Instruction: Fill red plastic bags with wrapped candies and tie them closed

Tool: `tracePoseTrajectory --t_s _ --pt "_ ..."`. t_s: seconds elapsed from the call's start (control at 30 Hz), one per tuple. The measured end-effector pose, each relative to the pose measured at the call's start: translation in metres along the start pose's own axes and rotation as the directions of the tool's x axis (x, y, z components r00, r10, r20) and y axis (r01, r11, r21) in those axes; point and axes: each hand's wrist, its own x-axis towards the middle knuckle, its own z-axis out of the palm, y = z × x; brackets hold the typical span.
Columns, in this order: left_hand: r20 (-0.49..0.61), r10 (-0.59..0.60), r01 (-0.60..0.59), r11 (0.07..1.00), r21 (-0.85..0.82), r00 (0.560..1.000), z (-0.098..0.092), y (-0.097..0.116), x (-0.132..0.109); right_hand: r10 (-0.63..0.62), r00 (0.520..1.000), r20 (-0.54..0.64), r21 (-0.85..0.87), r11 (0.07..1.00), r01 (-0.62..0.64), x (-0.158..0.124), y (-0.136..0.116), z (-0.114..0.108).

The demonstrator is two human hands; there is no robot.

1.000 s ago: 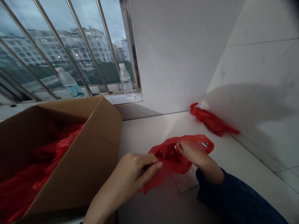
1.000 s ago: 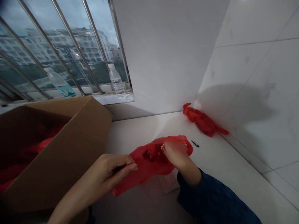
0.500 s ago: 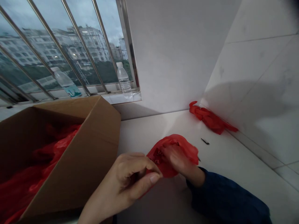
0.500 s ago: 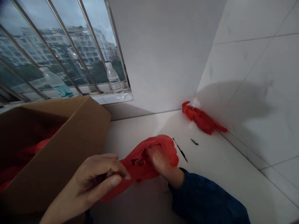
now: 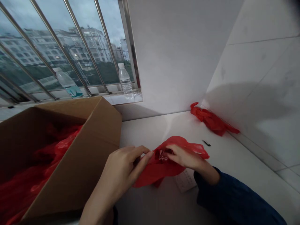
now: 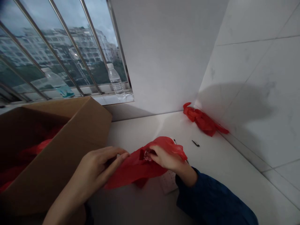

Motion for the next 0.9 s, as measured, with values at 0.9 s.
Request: tracePoseTrajectory --t_s 0.9 --pt "-0.010 -0.091 0.089 0.987 -0.134 0.996 0.020 -0.004 0.021 0.008 0.996 -0.084 0.490 0.871 0.034 -0.015 -0.030 -0.026"
